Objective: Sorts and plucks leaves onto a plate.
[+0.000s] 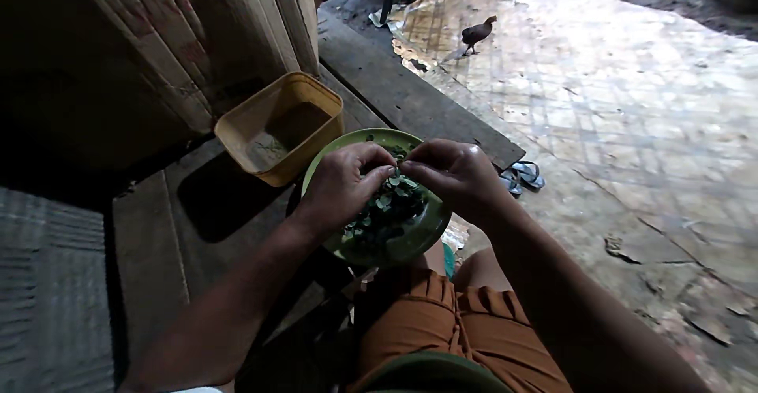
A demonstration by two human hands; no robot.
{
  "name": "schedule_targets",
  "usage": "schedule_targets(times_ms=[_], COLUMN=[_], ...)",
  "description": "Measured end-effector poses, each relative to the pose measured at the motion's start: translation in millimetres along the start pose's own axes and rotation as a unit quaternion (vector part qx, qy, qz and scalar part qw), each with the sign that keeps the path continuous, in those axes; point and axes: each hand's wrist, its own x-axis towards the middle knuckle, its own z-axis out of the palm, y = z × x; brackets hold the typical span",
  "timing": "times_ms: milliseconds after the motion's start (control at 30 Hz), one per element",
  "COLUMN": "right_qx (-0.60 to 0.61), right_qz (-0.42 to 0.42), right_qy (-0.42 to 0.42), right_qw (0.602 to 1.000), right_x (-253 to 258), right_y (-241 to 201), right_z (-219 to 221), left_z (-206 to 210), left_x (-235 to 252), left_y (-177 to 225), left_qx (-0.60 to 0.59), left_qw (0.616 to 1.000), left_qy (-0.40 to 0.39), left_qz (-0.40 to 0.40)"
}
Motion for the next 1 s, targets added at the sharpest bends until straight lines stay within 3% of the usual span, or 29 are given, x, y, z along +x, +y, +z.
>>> schedule_targets(times_ms=[233, 667, 1000], right_qx=[0.003, 0.068, 0.050], right_qz=[0.003, -0.005, -0.031], right_qy=[-0.003, -0.001, 0.019], right_qw=[1.000, 0.998, 0.998], right_x=[-0.2, 4.3, 7.4], right_y=[-0.8, -8.3, -6.5], right_z=[-2.2, 5.4, 11.8], left_z=[-5.2, -11.0, -14.4], left_x=[1.0, 0.3, 2.5], left_y=[2.2, 7.3, 7.1], left_qx=[-0.043, 0.057, 0.018], left_qw=[0.996, 0.998, 0.999], left_qy=[-0.058, 0.006, -0.004], left_qz=[-0.045, -0.016, -0.032])
